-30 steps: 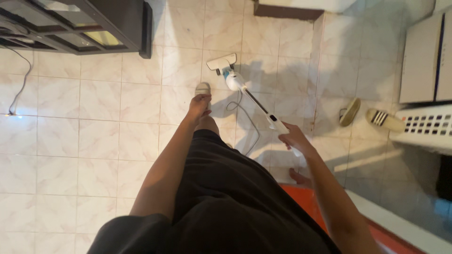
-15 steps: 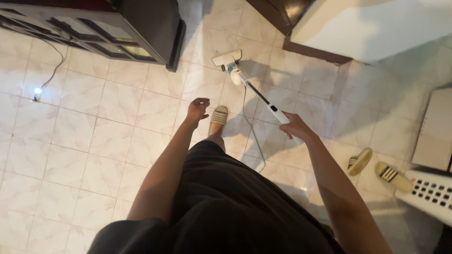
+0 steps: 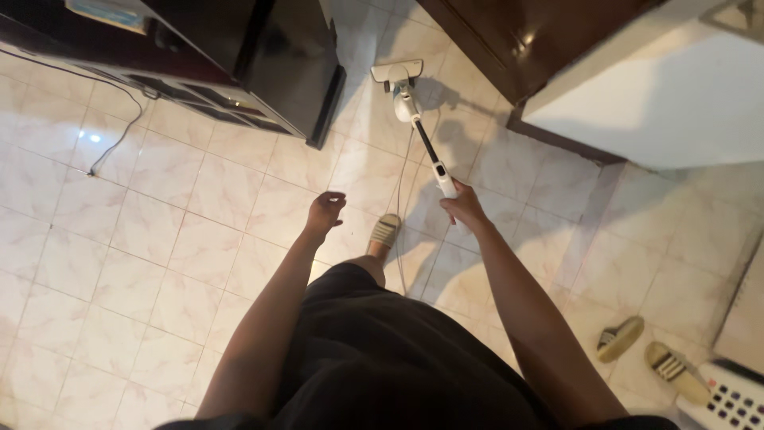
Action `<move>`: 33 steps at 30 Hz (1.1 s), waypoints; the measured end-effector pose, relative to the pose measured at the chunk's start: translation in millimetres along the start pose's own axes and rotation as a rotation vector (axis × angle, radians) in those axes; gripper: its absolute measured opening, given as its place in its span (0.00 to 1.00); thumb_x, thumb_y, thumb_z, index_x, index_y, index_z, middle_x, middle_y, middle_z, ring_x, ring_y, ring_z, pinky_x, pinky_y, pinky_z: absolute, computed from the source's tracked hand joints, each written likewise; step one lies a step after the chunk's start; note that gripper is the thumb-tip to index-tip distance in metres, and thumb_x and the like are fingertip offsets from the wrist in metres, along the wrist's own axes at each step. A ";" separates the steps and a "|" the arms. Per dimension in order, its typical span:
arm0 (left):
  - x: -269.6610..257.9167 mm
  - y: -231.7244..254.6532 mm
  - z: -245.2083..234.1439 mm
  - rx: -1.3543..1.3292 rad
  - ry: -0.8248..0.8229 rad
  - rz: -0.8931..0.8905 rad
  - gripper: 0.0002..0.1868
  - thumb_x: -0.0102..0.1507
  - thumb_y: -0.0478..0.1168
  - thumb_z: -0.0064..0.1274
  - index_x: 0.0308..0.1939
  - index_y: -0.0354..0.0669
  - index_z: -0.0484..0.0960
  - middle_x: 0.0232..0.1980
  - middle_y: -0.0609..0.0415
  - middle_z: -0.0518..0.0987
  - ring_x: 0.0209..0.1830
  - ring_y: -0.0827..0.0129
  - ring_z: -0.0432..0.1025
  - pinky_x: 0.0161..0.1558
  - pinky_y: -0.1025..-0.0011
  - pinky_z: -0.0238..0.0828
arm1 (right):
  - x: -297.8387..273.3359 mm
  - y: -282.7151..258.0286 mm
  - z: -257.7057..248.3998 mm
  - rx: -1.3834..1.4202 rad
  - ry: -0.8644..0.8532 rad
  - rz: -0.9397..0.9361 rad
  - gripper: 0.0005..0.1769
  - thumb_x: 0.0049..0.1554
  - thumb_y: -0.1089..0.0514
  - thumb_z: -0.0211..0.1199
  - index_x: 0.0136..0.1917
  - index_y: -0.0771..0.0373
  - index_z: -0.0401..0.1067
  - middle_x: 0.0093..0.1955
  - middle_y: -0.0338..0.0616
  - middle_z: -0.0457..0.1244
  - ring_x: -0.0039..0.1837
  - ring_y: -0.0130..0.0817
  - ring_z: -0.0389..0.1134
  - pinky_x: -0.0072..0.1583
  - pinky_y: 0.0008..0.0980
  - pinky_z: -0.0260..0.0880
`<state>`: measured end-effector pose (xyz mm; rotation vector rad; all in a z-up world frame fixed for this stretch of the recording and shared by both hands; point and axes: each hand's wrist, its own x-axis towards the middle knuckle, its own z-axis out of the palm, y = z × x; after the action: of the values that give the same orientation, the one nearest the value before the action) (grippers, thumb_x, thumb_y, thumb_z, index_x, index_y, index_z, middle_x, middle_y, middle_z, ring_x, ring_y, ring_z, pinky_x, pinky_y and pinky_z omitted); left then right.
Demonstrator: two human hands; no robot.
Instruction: The person vacuums the tiled floor in a room, moving the vacuum head under a bed frame and around furniture while holding the power cord with one hand.
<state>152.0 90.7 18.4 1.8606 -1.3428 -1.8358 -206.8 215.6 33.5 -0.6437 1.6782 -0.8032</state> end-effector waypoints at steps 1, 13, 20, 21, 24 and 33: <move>1.5 1.1 -4.9 0.000 0.017 0.000 0.14 0.65 0.44 0.55 0.53 0.46 0.82 0.41 0.55 0.76 0.40 0.69 0.74 0.40 0.65 0.80 | 16.4 -3.2 0.3 -0.017 0.010 -0.039 0.37 0.48 0.68 0.60 0.73 0.60 0.67 0.30 0.40 0.62 0.25 0.29 0.60 0.27 0.33 0.62; 13.1 12.6 -10.2 0.026 0.000 -0.011 0.15 0.65 0.42 0.55 0.54 0.45 0.82 0.39 0.55 0.77 0.38 0.69 0.74 0.38 0.67 0.80 | 32.8 -16.9 10.4 -0.072 -0.027 -0.075 0.41 0.49 0.66 0.61 0.76 0.57 0.63 0.30 0.41 0.62 0.26 0.28 0.61 0.29 0.31 0.64; 6.8 23.9 7.1 0.088 -0.057 -0.007 0.16 0.64 0.42 0.55 0.54 0.44 0.81 0.42 0.54 0.79 0.38 0.69 0.75 0.37 0.68 0.80 | -5.7 -26.1 58.8 -0.135 -0.027 -0.020 0.44 0.48 0.64 0.61 0.79 0.56 0.59 0.33 0.45 0.66 0.26 0.30 0.64 0.31 0.31 0.67; 5.9 22.9 8.6 0.087 -0.053 -0.012 0.16 0.64 0.42 0.55 0.54 0.44 0.81 0.42 0.54 0.79 0.38 0.69 0.75 0.37 0.68 0.80 | 2.3 -26.9 60.2 -0.134 -0.033 -0.018 0.44 0.48 0.64 0.61 0.79 0.56 0.59 0.33 0.45 0.66 0.26 0.30 0.64 0.31 0.31 0.67; 9.4 21.1 1.7 0.097 -0.041 0.033 0.15 0.64 0.42 0.56 0.53 0.43 0.81 0.41 0.54 0.80 0.38 0.71 0.75 0.35 0.69 0.80 | 46.1 -36.3 61.4 -0.209 -0.034 -0.004 0.48 0.48 0.64 0.63 0.79 0.58 0.51 0.34 0.44 0.68 0.27 0.30 0.66 0.31 0.31 0.70; 16.1 -15.3 -45.8 0.183 0.083 0.060 0.15 0.63 0.41 0.56 0.53 0.43 0.82 0.33 0.54 0.80 0.30 0.70 0.76 0.31 0.70 0.80 | 104.3 -45.0 40.9 -0.183 -0.077 -0.126 0.44 0.49 0.63 0.60 0.80 0.53 0.61 0.31 0.46 0.64 0.26 0.30 0.62 0.31 0.33 0.65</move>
<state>195.9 68.1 6.2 1.9368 -1.5660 -1.6364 -191.5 100.7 -0.3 -0.9037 1.6651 -0.7093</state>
